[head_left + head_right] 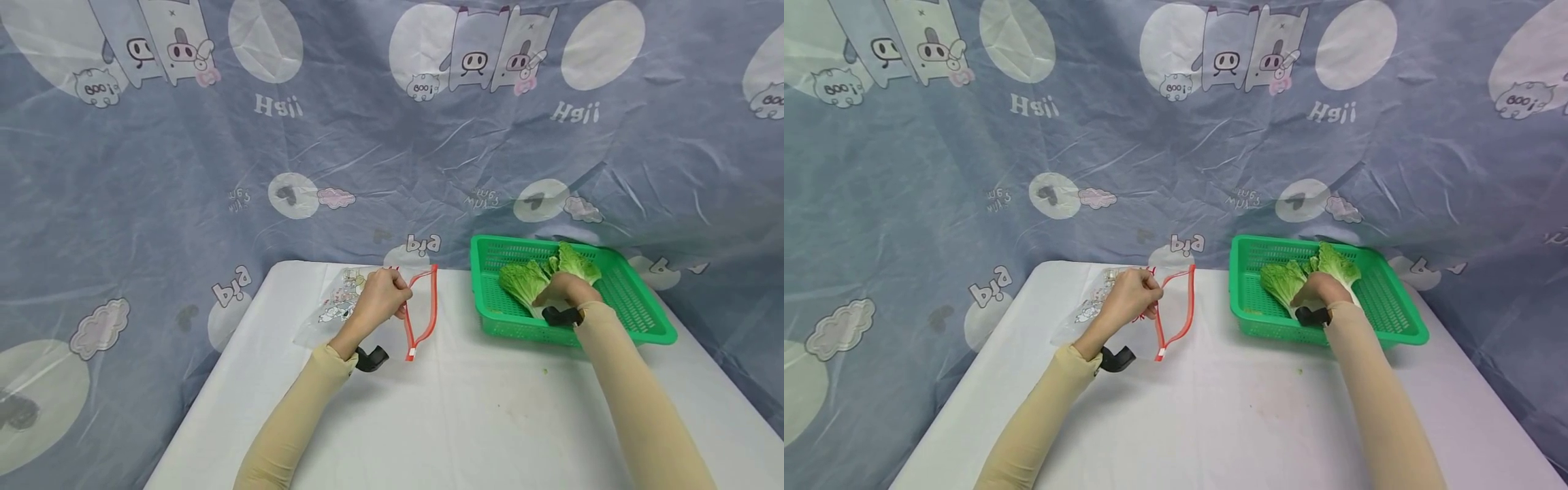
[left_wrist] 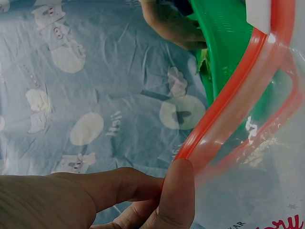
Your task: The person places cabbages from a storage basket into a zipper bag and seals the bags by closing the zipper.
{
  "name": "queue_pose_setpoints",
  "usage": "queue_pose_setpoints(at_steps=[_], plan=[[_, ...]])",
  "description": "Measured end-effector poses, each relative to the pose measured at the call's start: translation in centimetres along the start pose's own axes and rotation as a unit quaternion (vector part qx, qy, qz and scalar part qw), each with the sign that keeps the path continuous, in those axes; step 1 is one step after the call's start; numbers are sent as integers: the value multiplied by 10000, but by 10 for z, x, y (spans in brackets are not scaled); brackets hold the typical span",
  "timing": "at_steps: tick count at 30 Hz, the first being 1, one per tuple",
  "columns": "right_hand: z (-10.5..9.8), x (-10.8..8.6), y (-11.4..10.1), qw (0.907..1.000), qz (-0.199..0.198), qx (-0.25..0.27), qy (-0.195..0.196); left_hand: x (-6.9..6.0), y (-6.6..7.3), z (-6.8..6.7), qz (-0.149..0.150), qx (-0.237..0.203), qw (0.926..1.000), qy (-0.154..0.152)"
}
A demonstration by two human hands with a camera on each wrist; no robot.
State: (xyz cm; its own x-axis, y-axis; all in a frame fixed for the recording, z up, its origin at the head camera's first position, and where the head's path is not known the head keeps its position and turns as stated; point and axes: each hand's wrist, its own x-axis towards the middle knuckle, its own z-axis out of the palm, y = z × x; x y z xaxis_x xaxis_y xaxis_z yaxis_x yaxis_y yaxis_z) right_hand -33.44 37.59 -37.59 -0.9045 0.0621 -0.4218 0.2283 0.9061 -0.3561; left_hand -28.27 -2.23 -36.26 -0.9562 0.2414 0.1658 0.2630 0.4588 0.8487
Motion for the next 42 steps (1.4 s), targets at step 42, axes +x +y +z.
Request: queue_pose_setpoints(at_steps=[42], plan=[[94,-65,-117,8516,-1754,3395,3587,3,0,4,180,500,9970,557]])
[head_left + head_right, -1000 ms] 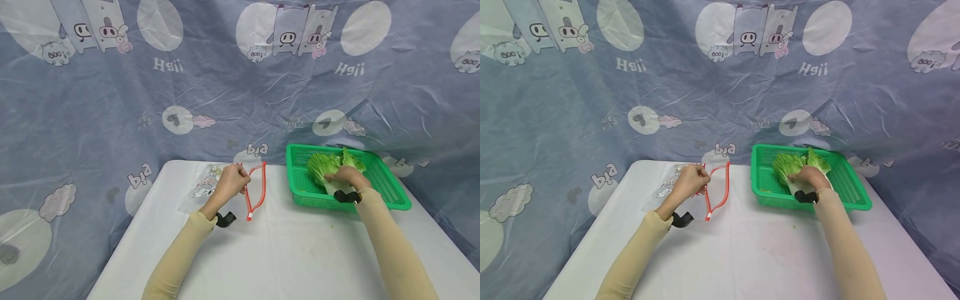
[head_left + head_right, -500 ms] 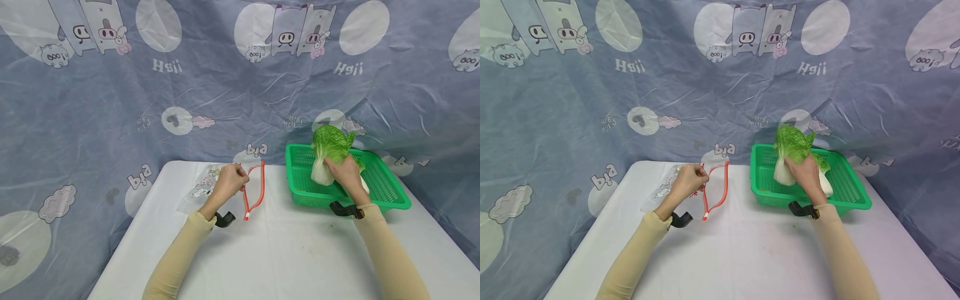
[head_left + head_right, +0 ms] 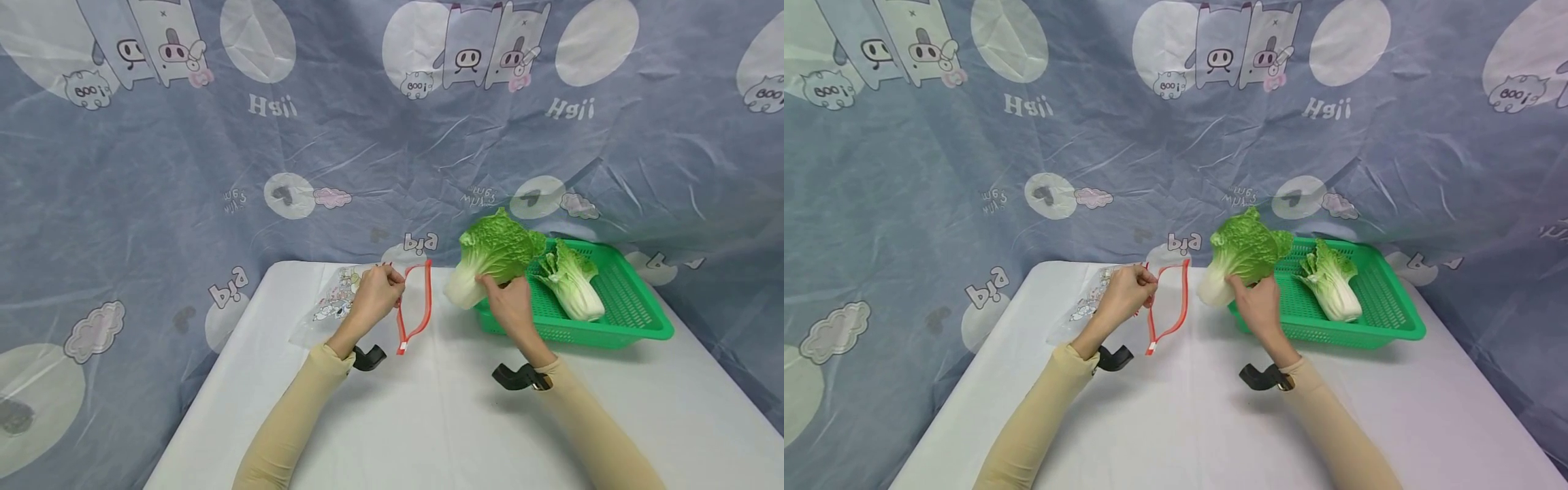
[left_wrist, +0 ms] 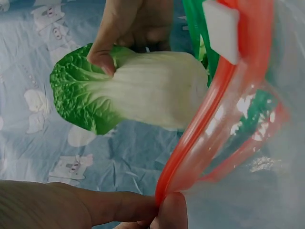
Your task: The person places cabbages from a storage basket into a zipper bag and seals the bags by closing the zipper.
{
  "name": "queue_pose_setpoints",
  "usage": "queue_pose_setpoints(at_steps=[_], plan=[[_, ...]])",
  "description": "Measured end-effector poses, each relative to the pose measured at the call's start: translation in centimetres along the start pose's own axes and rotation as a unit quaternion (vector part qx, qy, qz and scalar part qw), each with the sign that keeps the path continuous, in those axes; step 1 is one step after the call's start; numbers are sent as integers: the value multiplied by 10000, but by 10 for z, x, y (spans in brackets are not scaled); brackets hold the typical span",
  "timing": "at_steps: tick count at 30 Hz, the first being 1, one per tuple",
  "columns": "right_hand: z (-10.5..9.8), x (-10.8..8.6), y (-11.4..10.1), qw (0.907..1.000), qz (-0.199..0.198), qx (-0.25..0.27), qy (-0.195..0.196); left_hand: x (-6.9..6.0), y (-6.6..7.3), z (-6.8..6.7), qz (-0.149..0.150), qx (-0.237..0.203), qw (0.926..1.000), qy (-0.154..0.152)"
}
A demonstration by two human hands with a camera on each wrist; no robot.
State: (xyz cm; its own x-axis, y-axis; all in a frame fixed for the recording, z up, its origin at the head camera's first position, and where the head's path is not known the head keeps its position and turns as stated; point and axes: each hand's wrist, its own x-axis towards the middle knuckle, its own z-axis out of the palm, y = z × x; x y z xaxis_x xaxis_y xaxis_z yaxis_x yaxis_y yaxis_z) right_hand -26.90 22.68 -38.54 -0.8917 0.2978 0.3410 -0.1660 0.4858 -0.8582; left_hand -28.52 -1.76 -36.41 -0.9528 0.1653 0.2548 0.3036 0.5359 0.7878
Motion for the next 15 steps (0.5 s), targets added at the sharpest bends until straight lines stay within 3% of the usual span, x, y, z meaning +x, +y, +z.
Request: queue_pose_setpoints(at_steps=[7,15], plan=[[44,-23,-1,9987,78,354,-346,0,1,2,191,-209,9995,168],[67,-37,16,9851,542,767,-1438,0,0,8,106,-606,9981,35]])
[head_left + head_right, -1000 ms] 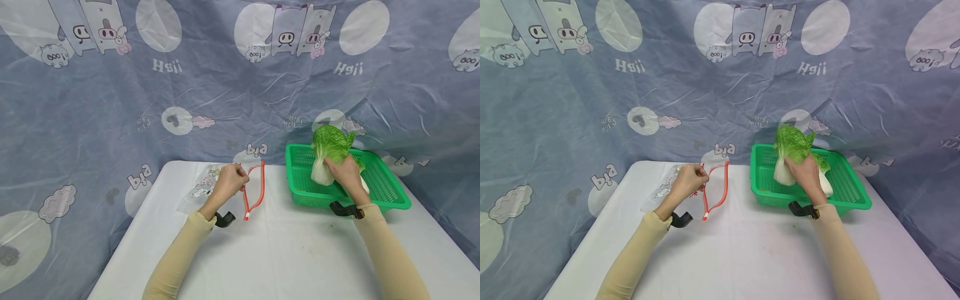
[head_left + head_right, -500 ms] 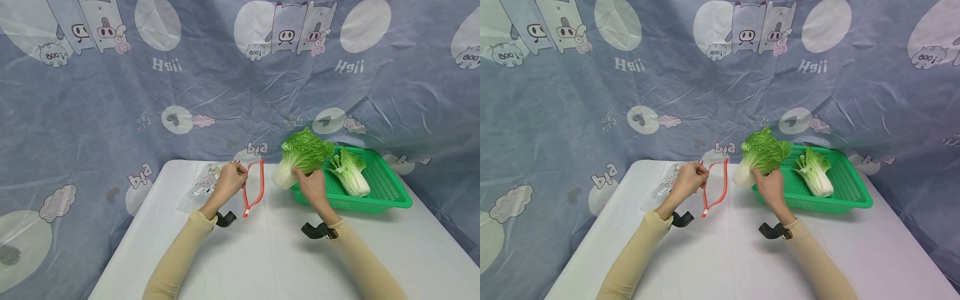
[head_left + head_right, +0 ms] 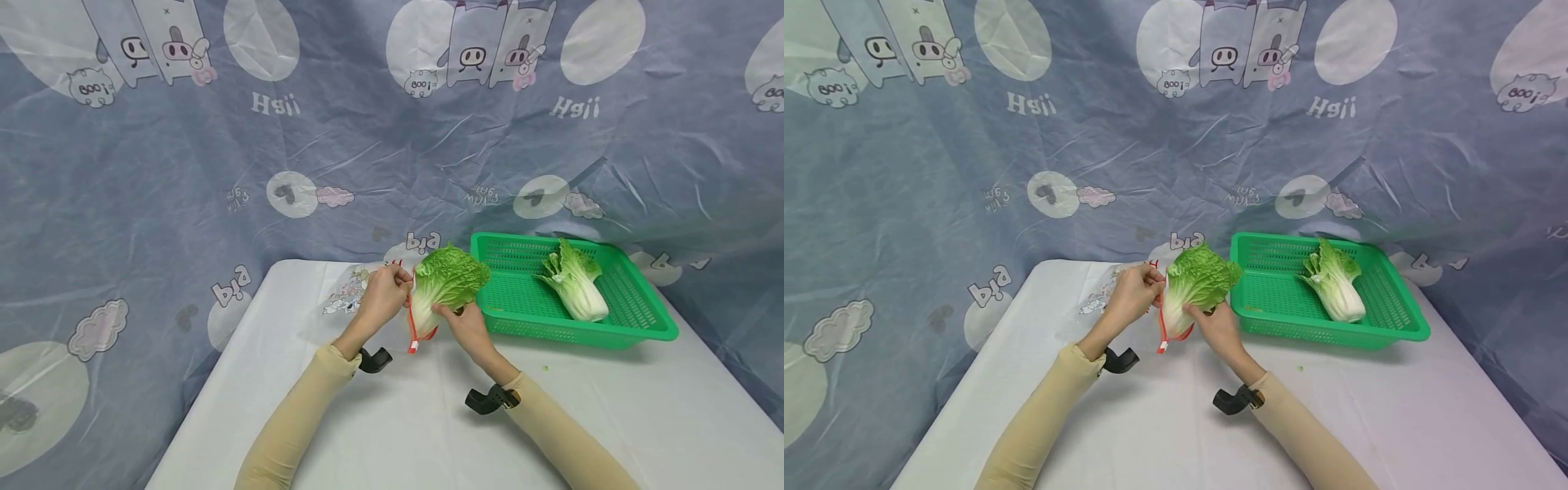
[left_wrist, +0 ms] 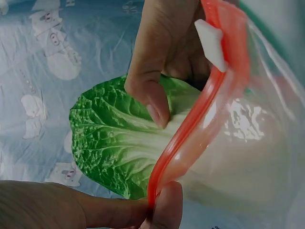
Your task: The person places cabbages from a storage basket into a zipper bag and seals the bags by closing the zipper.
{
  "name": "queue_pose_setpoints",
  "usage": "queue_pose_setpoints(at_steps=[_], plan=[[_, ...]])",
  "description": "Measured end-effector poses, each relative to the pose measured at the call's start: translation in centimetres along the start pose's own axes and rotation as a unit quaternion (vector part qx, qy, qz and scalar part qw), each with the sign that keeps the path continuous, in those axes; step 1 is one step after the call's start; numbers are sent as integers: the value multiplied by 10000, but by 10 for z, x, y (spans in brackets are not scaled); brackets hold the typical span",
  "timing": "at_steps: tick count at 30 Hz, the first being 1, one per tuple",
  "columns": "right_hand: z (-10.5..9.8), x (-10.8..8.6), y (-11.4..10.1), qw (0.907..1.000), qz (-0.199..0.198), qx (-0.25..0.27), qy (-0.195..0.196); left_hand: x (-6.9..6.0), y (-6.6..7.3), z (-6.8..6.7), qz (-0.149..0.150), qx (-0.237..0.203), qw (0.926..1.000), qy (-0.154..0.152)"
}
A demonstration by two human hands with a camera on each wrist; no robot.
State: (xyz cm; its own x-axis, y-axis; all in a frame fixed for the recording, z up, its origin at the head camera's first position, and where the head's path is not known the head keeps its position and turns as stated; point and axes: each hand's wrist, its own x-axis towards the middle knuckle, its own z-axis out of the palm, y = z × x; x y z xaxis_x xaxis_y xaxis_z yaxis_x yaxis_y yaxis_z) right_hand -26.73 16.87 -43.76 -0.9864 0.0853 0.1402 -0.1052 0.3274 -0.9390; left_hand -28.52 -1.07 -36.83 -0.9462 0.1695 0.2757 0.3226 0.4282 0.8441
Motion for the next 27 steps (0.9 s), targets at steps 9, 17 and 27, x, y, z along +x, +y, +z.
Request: queue_pose_setpoints(at_steps=[9,17,27], plan=[[-2,0,15,9840,41,1288,-1234,0,1,3,-60,112,9998,147],[-6,-3,28,9312,275,2534,-2607,-3,1,6,24,558,9984,45],[-5,-2,23,9101,641,2568,-3189,-10,11,3,508,697,9963,44]])
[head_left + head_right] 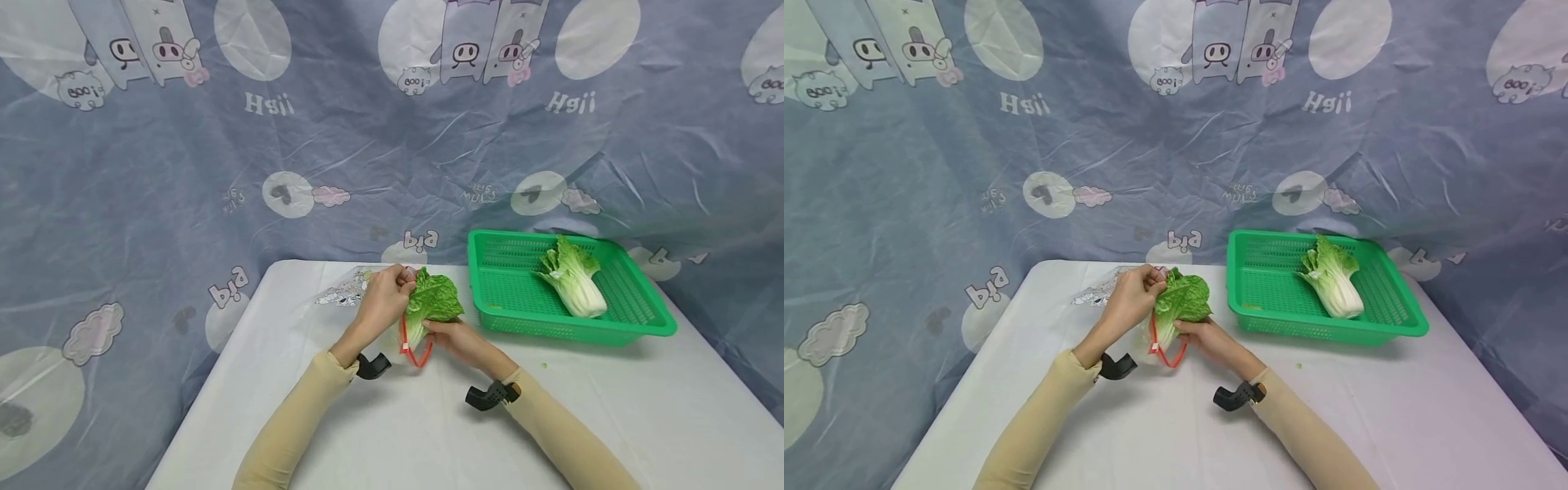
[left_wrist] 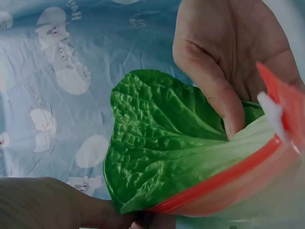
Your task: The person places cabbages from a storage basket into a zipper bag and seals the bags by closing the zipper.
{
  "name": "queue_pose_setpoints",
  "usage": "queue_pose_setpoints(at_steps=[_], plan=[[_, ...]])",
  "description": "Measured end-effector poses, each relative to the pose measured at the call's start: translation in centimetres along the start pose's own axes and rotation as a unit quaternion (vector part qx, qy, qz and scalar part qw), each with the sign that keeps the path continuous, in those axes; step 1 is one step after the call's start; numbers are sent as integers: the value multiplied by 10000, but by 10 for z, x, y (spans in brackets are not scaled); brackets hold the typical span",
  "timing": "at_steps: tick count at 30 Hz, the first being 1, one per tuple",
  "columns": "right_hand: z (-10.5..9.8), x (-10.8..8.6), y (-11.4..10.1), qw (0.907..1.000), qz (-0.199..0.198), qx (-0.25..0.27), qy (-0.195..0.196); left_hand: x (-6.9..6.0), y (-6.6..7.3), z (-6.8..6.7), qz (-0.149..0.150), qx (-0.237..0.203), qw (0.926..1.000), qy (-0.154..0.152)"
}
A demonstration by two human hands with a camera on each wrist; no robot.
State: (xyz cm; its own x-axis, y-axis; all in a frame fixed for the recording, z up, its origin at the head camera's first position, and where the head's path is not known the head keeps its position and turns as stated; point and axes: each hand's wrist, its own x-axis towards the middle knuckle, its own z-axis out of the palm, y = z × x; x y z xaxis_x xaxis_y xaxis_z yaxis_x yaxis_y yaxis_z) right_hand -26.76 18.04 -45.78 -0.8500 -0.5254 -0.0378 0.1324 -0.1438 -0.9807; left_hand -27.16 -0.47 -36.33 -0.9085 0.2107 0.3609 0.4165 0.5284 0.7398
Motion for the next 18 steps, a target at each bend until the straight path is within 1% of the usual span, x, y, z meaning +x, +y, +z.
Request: queue_pose_setpoints(at_steps=[4,7,9,13,16,18], plan=[[0,-1,-2,9993,-15,-213,-310,0,1,0,-9,-73,10000,-38],[0,-1,-1,9980,86,-520,-352,-3,2,2,-37,-96,9998,-150],[1,1,0,9971,107,-699,-294,-6,4,3,17,-115,9997,-227],[6,6,1,9917,106,-1284,-56,-11,11,6,227,-44,9989,-420],[12,7,-2,9819,196,-1874,201,-12,12,8,346,142,9980,-512],[16,7,-4,9761,244,-2140,305,-11,11,10,356,239,9979,-489]])
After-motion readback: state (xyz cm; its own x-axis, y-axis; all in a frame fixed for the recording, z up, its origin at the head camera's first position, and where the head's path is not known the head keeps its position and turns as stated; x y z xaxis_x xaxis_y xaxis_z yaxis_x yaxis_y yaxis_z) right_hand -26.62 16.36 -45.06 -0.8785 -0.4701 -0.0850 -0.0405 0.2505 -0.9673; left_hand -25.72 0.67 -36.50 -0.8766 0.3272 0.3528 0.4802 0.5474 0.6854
